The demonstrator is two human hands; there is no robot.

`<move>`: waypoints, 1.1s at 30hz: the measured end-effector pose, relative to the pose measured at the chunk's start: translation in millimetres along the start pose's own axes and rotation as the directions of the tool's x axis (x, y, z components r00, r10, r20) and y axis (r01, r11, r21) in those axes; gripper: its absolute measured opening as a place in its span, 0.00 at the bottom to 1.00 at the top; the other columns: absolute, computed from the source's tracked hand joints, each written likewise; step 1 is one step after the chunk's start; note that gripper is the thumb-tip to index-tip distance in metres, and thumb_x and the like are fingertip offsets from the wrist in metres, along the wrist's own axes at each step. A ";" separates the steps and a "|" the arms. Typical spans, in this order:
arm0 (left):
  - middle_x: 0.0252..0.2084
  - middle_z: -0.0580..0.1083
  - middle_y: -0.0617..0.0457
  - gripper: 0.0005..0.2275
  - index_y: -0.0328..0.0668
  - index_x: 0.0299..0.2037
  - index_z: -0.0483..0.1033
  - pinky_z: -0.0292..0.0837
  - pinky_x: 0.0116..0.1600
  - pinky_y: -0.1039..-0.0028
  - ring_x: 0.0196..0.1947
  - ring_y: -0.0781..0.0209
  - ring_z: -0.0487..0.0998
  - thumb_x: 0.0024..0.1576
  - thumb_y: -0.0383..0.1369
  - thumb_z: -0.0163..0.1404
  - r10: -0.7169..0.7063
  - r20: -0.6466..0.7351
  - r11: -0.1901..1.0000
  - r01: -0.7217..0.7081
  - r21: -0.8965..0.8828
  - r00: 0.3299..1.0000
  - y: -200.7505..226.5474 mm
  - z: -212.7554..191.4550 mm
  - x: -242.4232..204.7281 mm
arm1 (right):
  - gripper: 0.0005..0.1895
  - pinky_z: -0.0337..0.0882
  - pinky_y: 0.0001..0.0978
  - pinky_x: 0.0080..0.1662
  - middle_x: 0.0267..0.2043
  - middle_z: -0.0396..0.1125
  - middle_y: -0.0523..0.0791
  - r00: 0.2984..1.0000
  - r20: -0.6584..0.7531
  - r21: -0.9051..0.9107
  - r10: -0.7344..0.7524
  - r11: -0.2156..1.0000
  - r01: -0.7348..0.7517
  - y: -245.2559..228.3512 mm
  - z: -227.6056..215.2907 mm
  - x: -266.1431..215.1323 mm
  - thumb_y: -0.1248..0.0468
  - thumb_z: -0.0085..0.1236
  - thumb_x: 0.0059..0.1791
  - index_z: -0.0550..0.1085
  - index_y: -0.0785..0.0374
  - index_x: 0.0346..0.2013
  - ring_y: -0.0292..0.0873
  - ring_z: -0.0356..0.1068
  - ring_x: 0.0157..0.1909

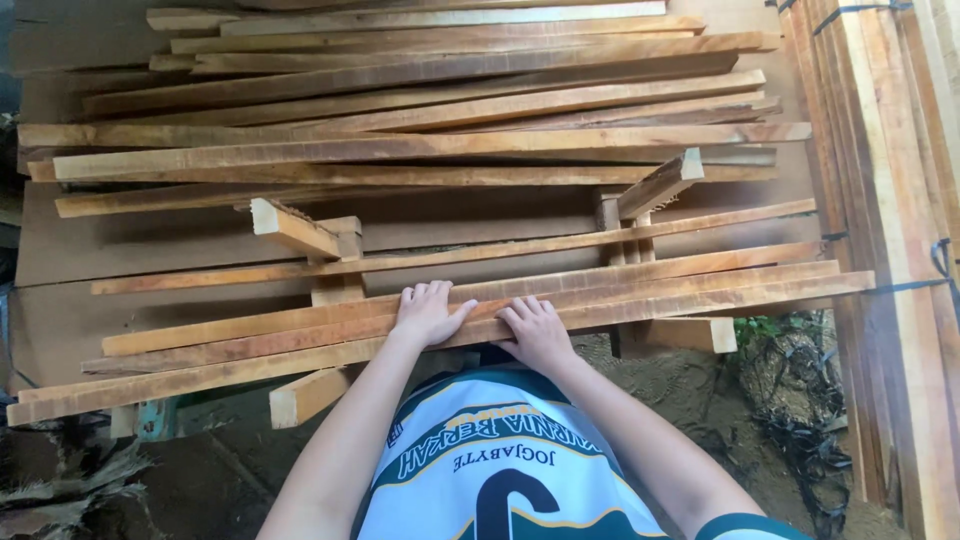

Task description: The person is organizing and arranging long wooden planks on a stand in a workshop.

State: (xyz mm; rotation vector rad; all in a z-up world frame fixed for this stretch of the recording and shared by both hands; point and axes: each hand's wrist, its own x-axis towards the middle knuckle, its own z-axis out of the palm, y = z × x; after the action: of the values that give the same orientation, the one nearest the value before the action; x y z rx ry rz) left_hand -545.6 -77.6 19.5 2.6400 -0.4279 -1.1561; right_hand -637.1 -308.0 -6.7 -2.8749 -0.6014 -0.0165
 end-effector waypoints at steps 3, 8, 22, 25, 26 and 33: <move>0.74 0.60 0.52 0.37 0.46 0.73 0.56 0.49 0.75 0.57 0.75 0.53 0.57 0.63 0.65 0.24 -0.005 0.021 1.000 0.005 0.001 1.000 0.1 -2.7 -0.2 | 0.31 0.66 0.35 0.48 0.43 0.63 0.39 0.999 -0.032 -0.001 -0.009 1.000 0.009 2.0 8.5 -1.6 0.47 0.72 0.33 0.71 0.51 0.47 0.45 0.65 0.50; 0.76 0.58 0.53 0.40 0.47 0.74 0.55 0.46 0.76 0.56 0.76 0.53 0.56 0.62 0.67 0.22 -0.006 0.098 1.000 0.008 -0.016 0.995 3.6 -19.1 -9.7 | 0.27 0.67 0.38 0.48 0.43 0.65 0.40 0.997 -0.060 0.148 -0.046 0.987 0.055 7.8 -15.0 8.0 0.48 0.72 0.34 0.74 0.51 0.43 0.47 0.66 0.50; 0.65 0.71 0.58 0.38 0.58 0.69 0.65 0.66 0.66 0.53 0.68 0.53 0.69 0.49 0.64 0.53 0.038 0.085 0.995 -0.046 0.092 0.996 -27.6 1.1 44.9 | 0.26 0.71 0.41 0.53 0.50 0.73 0.45 0.995 -0.009 0.206 -0.102 0.973 0.102 36.4 -19.5 55.5 0.49 0.67 0.43 0.75 0.55 0.52 0.51 0.71 0.55; 0.61 0.74 0.54 0.35 0.56 0.66 0.68 0.69 0.66 0.54 0.65 0.50 0.71 0.51 0.61 0.54 0.113 0.056 0.990 -0.117 0.083 0.992 -24.9 -11.1 34.2 | 0.24 0.71 0.40 0.50 0.48 0.73 0.44 0.989 -0.039 0.171 -0.145 0.974 0.149 38.5 -17.8 54.1 0.48 0.65 0.45 0.74 0.54 0.51 0.49 0.73 0.51; 0.60 0.75 0.54 0.32 0.57 0.65 0.69 0.70 0.65 0.54 0.64 0.49 0.73 0.52 0.59 0.53 0.138 0.042 0.987 -0.141 0.080 0.990 -24.1 -13.6 33.2 | 0.25 0.70 0.39 0.51 0.48 0.72 0.42 0.990 -0.024 0.128 -0.137 0.982 0.139 39.8 -13.9 53.6 0.47 0.63 0.46 0.73 0.53 0.52 0.47 0.73 0.51; 0.54 0.78 0.49 0.21 0.58 0.59 0.73 0.72 0.63 0.54 0.60 0.46 0.76 0.57 0.51 0.50 0.174 0.009 0.983 -0.174 0.058 0.985 -23.3 -23.3 26.3 | 0.26 0.67 0.38 0.52 0.47 0.71 0.41 0.995 0.034 0.054 -0.090 0.995 0.088 35.7 -12.9 61.0 0.46 0.60 0.46 0.71 0.51 0.54 0.45 0.71 0.50</move>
State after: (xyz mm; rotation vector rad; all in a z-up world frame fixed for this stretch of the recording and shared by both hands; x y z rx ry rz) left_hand -507.2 -63.1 9.7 2.5882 -0.6884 -1.1106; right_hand -566.5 -318.5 2.1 -2.8010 -0.7248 0.0377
